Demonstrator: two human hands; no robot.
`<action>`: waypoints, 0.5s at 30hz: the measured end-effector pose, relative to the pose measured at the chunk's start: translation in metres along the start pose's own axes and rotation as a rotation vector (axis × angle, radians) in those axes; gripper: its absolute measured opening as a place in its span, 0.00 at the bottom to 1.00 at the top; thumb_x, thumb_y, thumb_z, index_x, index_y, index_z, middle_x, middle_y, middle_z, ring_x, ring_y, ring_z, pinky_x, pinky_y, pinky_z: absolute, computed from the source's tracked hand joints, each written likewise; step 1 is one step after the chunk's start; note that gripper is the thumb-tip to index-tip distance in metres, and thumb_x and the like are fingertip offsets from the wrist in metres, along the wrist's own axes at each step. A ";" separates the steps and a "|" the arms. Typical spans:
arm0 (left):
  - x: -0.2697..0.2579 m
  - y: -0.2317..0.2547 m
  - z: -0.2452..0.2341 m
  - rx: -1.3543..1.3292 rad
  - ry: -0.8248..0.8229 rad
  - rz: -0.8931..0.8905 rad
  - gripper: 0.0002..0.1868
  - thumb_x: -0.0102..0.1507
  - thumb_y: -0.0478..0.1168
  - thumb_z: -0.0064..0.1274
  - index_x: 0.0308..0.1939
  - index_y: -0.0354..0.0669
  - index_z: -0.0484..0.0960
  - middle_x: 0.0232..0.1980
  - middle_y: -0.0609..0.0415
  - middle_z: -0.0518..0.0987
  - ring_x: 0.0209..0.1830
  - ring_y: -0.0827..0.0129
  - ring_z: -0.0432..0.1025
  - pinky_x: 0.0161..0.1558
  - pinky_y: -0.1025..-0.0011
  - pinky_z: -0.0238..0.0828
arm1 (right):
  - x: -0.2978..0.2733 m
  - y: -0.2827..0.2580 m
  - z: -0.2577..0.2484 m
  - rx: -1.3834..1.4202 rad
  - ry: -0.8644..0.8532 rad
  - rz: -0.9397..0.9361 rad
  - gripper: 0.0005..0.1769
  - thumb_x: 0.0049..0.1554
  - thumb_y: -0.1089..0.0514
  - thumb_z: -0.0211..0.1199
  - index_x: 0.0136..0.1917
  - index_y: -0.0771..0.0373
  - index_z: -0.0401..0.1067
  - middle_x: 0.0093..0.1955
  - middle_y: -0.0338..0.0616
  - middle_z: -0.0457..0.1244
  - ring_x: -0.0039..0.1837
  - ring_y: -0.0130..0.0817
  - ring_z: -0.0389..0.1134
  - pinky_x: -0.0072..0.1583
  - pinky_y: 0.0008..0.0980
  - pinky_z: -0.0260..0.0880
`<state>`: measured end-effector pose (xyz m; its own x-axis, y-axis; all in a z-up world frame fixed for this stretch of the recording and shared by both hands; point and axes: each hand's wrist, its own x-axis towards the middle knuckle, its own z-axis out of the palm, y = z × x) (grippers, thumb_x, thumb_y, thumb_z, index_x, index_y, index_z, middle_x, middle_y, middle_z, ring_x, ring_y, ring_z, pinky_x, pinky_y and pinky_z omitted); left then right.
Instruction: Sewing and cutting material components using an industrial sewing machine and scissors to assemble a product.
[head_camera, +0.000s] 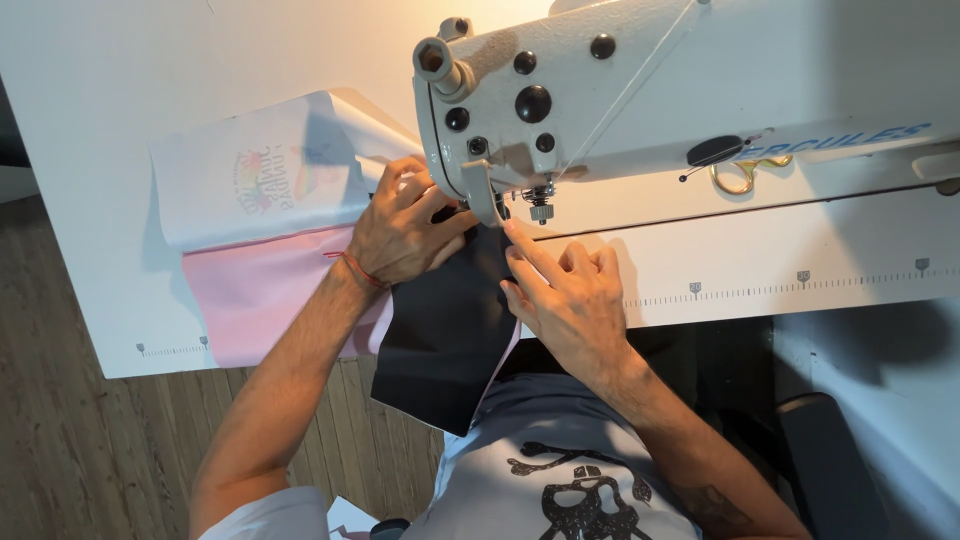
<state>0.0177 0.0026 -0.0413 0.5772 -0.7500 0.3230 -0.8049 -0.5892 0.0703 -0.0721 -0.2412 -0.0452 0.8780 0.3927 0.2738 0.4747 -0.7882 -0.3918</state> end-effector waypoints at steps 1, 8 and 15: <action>0.003 0.000 -0.003 0.010 0.004 0.004 0.09 0.61 0.44 0.64 0.46 0.59 0.88 0.48 0.64 0.72 0.54 0.70 0.69 0.70 0.55 0.64 | 0.000 0.000 0.001 -0.016 -0.002 -0.004 0.16 0.56 0.49 0.71 0.52 0.60 0.78 0.73 0.32 0.63 0.42 0.33 0.60 0.48 0.36 0.57; 0.003 0.010 -0.013 0.226 -0.079 0.085 0.12 0.65 0.50 0.59 0.50 0.56 0.87 0.54 0.68 0.75 0.59 0.75 0.69 0.70 0.56 0.64 | 0.006 0.000 -0.006 -0.046 -0.037 -0.020 0.15 0.55 0.50 0.70 0.52 0.60 0.77 0.74 0.33 0.62 0.43 0.34 0.61 0.48 0.37 0.57; 0.002 0.006 -0.018 0.355 -0.095 0.168 0.13 0.71 0.47 0.49 0.55 0.58 0.86 0.60 0.67 0.77 0.63 0.76 0.70 0.73 0.61 0.61 | 0.015 -0.003 -0.011 -0.045 -0.059 -0.034 0.17 0.55 0.51 0.69 0.54 0.61 0.77 0.72 0.36 0.63 0.45 0.35 0.62 0.50 0.38 0.58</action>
<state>0.0112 0.0028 -0.0233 0.4651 -0.8594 0.2126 -0.8011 -0.5108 -0.3119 -0.0605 -0.2379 -0.0307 0.8642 0.4458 0.2333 0.5022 -0.7938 -0.3430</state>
